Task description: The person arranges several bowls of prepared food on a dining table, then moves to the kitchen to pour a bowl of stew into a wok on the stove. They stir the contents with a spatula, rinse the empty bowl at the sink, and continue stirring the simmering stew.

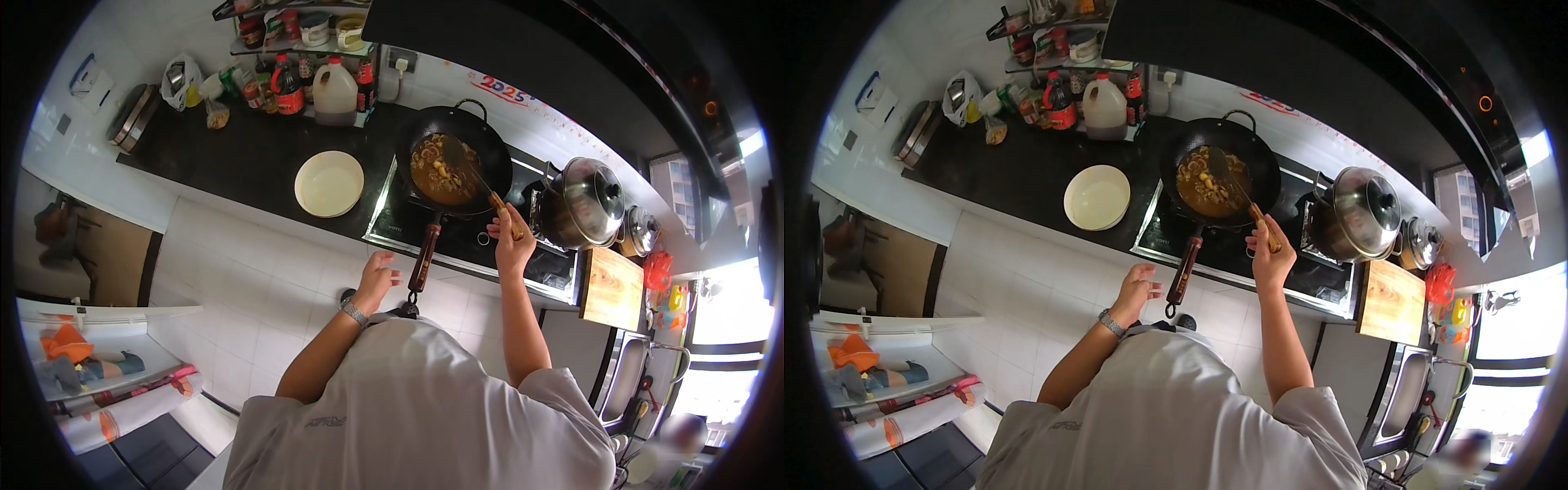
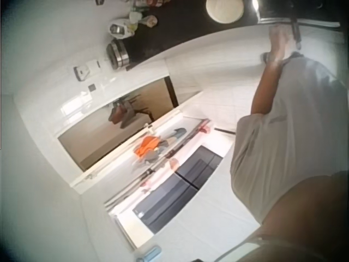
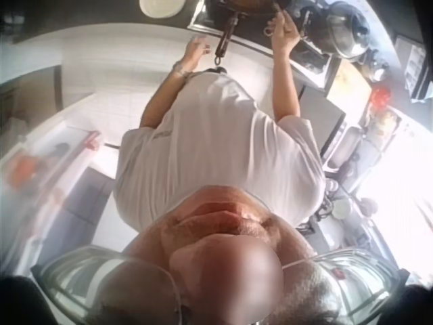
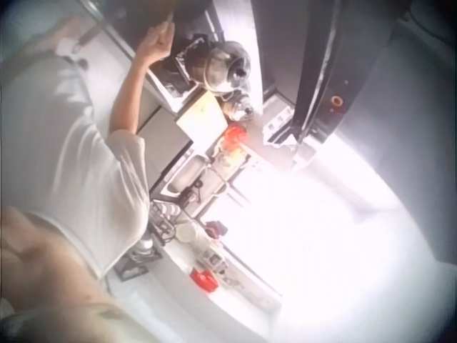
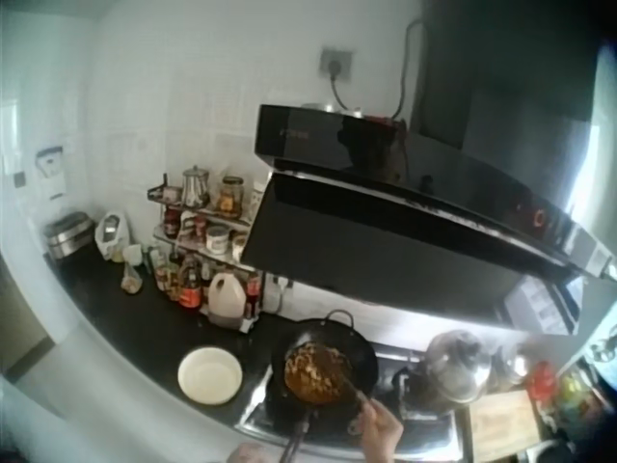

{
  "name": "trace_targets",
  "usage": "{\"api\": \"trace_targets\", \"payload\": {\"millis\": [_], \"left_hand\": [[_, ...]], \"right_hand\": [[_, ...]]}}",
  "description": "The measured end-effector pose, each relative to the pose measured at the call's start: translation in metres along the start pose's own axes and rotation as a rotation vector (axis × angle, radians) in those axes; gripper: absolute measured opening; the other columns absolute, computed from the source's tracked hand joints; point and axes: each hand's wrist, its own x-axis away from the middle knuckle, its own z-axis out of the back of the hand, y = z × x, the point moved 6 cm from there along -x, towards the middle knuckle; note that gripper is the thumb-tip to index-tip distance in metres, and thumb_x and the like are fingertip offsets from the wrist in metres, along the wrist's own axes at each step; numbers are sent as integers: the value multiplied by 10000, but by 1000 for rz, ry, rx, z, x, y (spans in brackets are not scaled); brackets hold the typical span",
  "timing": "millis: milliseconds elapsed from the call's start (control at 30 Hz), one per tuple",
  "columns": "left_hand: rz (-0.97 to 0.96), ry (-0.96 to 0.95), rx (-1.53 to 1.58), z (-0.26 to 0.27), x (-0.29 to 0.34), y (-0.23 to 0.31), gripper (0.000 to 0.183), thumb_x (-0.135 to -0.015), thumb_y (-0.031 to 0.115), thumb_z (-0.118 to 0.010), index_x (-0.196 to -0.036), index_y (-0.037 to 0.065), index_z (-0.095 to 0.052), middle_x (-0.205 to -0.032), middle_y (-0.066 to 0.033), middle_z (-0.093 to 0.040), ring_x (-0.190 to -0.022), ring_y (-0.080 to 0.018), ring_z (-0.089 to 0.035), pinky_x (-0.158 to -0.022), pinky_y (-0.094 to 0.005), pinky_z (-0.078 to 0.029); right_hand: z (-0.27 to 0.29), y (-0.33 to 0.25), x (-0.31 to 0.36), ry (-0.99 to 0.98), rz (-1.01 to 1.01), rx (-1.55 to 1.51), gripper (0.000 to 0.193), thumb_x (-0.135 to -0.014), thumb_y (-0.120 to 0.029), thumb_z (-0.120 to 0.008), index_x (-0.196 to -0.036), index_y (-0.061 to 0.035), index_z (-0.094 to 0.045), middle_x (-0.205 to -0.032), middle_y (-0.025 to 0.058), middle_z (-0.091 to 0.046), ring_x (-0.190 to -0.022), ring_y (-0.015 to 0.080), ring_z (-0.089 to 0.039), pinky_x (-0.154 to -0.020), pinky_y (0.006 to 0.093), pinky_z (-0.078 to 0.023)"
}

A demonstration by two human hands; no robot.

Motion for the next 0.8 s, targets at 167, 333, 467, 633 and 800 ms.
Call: {"api": "trace_targets", "payload": {"millis": [167,333,467,633,800], "left_hand": [[-117,107,-36,9,1,15,367,-781,-136,-362,-1044,39,-548,-1074,-72,-515,-673,-119,-511,-544,-264,-413],[-68,137,99,15,1,11,362,-773,-143,-343,-986,57,-556,-919,-18,-471,-526,-62,-363,-439,-232,-243],[-4,118,137,12,4,12,319,-811,-79,-355,-1001,69,-565,-864,9,-440,-503,-54,-314,-429,-227,-226],[34,95,76,13,4,6,177,-909,126,-480,-1038,84,-594,-888,3,-506,-547,-59,-416,-468,-226,-340],[27,76,25,14,4,2,193,-936,195,-517,-1071,81,-594,-964,-15,-582,-629,-76,-497,-541,-236,-431]], "right_hand": [[-15,6,-3,-69,-139,-128,393,-955,-225,-662,-1213,68,-626,-824,102,-678,-657,134,-667,-613,230,-558],[-31,26,0,-86,-155,-71,377,-954,-210,-658,-1204,71,-629,-826,109,-681,-672,140,-674,-617,238,-562],[-22,31,-2,-43,-115,-9,360,-951,-178,-657,-1212,68,-628,-853,103,-692,-684,119,-667,-633,235,-562],[0,17,-8,0,-6,41,335,-948,-119,-647,-1218,78,-621,-886,88,-700,-712,102,-663,-655,230,-563],[18,4,-7,-43,12,94,336,-949,-120,-646,-1218,81,-620,-859,79,-691,-706,106,-668,-657,227,-561]]}}
